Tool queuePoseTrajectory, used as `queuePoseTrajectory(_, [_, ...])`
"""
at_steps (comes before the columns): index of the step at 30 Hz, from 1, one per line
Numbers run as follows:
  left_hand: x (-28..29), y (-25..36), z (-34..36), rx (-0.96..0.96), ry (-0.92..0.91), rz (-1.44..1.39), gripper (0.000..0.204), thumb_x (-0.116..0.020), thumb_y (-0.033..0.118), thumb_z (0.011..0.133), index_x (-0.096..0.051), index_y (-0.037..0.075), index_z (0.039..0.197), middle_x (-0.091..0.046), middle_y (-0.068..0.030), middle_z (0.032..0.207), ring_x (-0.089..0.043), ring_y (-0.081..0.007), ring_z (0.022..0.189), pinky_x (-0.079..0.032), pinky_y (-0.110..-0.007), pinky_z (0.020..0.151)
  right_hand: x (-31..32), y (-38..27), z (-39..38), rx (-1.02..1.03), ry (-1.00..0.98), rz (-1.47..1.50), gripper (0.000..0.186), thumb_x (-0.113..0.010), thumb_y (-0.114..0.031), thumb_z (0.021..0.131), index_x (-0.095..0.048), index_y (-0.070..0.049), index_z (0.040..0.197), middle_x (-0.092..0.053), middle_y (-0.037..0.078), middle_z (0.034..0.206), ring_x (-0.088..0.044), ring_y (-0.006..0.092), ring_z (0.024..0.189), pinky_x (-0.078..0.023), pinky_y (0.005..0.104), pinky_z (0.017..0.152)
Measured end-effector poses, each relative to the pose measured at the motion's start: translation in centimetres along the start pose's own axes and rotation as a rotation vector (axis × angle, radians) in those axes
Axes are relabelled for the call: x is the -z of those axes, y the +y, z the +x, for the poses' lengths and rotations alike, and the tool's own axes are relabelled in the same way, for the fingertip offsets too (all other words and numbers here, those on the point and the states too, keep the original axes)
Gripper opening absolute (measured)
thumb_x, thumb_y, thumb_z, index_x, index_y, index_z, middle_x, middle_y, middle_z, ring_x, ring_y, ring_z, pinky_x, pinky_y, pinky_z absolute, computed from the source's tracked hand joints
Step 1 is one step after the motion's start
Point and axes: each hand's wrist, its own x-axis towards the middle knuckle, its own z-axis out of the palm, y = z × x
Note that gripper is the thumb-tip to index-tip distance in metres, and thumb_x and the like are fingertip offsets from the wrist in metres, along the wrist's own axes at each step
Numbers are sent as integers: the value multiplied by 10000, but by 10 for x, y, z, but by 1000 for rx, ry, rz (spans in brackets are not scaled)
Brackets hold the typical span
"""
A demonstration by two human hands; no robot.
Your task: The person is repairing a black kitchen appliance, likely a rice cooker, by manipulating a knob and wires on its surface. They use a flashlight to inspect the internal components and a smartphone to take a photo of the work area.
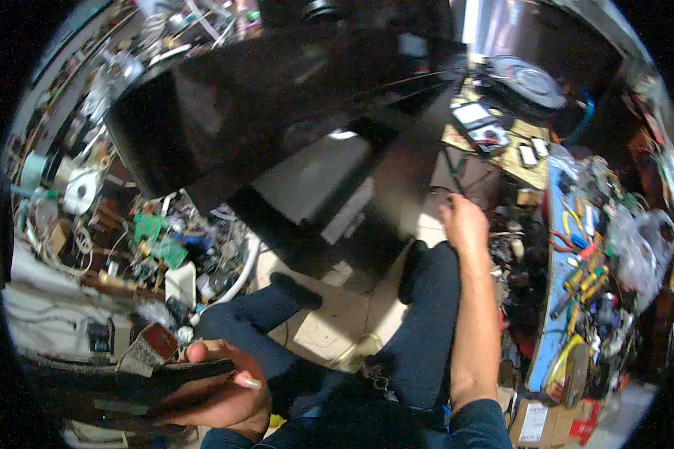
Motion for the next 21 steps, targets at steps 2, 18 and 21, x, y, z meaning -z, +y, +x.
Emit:
queuePoseTrajectory(2, [0, -2, 2, 10, 26, -22, 795, -726, 681, 844, -632, 10, 1261, -727, -144, 1170, -678, -252, 992, -546, -390, 922, 3, -6, 1, -13, -31, 26, 358, -681, -273, 933, -700, -38, 1203, -726, 237, 1126, -687, 412, 1072, -535, 509, 932])
queuePoseTrajectory(18, [-8, 10, 14, -116, 64, 232, 920, -608, 798, 853, -606, -12, 1287, -724, -174, 1187, -696, -272, 997, -577, -404, 919, 15, -18, -7, -19, -34, 70, 353, -681, -255, 924, -690, -28, 1193, -727, 232, 1108, -682, 416, 1071, -534, 509, 939])
queuePoseTrajectory(21, [-20, 16, 16, -140, 238, 139, 1003, -501, 881, 840, -616, -16, 1274, -727, -181, 1142, -707, -286, 973, -593, -411, 906, 13, -11, -10, 12, 29, 93, 356, -687, -275, 922, -697, -20, 1168, -724, 241, 1094, -676, 425, 1066, -530, 512, 921])
